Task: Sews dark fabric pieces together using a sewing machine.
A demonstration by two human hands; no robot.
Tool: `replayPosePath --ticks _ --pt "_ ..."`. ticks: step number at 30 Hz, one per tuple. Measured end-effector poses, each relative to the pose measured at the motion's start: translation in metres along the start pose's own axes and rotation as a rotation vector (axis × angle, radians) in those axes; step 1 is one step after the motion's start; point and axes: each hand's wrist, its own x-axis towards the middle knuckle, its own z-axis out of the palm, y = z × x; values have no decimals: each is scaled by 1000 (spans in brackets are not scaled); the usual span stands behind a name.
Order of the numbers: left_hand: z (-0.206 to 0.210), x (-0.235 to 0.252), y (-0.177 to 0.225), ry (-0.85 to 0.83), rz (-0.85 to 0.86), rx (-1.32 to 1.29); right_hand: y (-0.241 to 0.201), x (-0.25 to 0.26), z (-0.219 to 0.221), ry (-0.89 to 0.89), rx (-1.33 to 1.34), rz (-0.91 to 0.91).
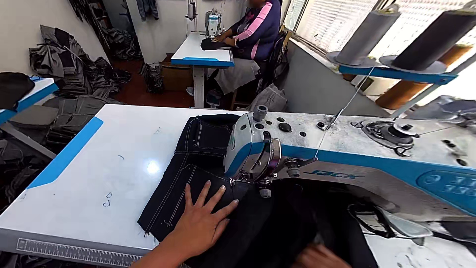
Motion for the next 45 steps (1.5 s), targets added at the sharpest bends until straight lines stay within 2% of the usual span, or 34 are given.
replayPosePath --ticks 2,4,5,6,7,9,11,13,16,19,22,37,45 --pt "2 0 0 36 0 5 30 -19 -54 -209 7 229" --pt "1 0 1 23 3 0 28 -16 -106 -503 92 458" --pt "3 -2 1 56 25 1 17 -5 -123 -601 129 487" --pt "6 -4 -1 105 54 -6 3 10 -131 -629 144 422" --pt "8 -6 -2 162 88 -16 -10 31 -131 -573 164 297" --pt "11 -10 -6 233 147 -30 -27 75 -94 -253 234 127" --pt "11 -13 -8 242 186 -53 -25 109 -17 124 161 102" --pt "3 -14 -11 158 194 -84 -15 120 42 250 26 176" --pt "-15 -7 -24 76 225 -132 -11 111 71 285 20 244" --pt "-11 3 -46 145 408 -60 -16 98 75 279 30 246" --pt "-8 7 -59 80 505 -72 -15 96 75 270 5 245" --pt "-8 7 -61 88 523 -81 -12 96 73 250 40 251" --pt "-12 45 -83 114 518 -40 16 118 77 292 -1 293"
